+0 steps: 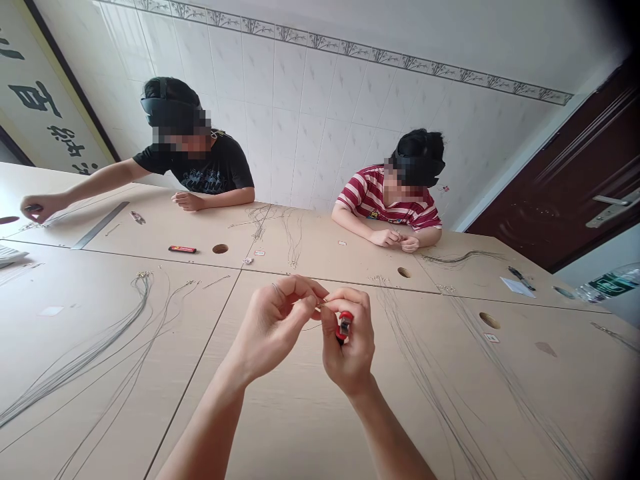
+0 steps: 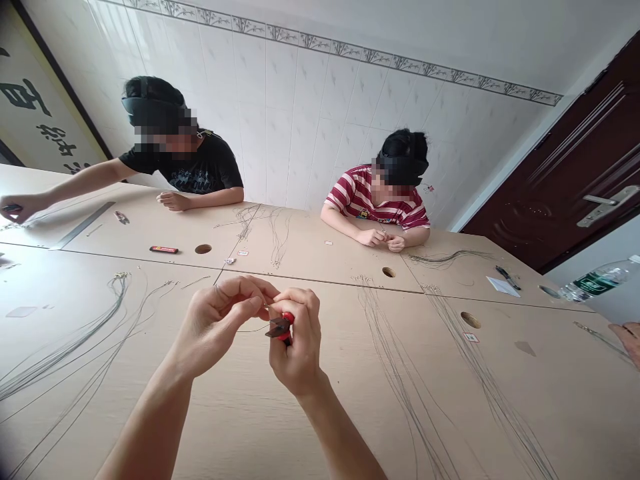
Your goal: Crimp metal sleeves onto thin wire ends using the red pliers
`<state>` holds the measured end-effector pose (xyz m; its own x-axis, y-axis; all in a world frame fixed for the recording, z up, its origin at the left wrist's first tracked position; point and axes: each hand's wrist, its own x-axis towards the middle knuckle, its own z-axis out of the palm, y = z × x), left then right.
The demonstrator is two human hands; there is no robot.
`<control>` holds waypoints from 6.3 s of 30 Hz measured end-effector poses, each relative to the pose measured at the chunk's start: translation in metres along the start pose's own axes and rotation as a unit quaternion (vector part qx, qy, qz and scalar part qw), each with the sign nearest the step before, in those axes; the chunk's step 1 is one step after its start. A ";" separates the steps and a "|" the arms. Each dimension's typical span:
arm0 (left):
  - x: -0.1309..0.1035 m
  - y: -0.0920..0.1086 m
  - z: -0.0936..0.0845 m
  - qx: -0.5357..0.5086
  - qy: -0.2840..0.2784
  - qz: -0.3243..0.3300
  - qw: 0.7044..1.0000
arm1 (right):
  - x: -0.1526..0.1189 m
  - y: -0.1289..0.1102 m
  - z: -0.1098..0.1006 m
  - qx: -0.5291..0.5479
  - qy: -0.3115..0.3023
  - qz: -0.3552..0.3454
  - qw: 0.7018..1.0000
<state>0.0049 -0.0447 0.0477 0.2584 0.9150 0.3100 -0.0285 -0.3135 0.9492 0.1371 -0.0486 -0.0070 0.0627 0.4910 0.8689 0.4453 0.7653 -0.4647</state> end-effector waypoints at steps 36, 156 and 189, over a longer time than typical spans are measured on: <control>0.004 -0.009 0.000 -0.009 0.052 -0.051 0.997 | 0.006 0.002 -0.003 0.017 -0.028 0.047 0.998; 0.007 -0.014 0.033 -0.142 0.202 0.053 0.968 | 0.008 0.015 -0.014 -0.056 -0.121 0.291 0.947; 0.007 -0.033 0.012 0.160 -0.018 -0.115 0.980 | 0.008 0.020 -0.015 -0.094 -0.112 0.252 0.957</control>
<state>0.0188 -0.0306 0.0177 0.2565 0.9631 0.0820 0.3368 -0.1686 0.9263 0.1600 -0.0353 -0.0072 0.1291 0.8710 0.4740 0.5630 0.3291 -0.7581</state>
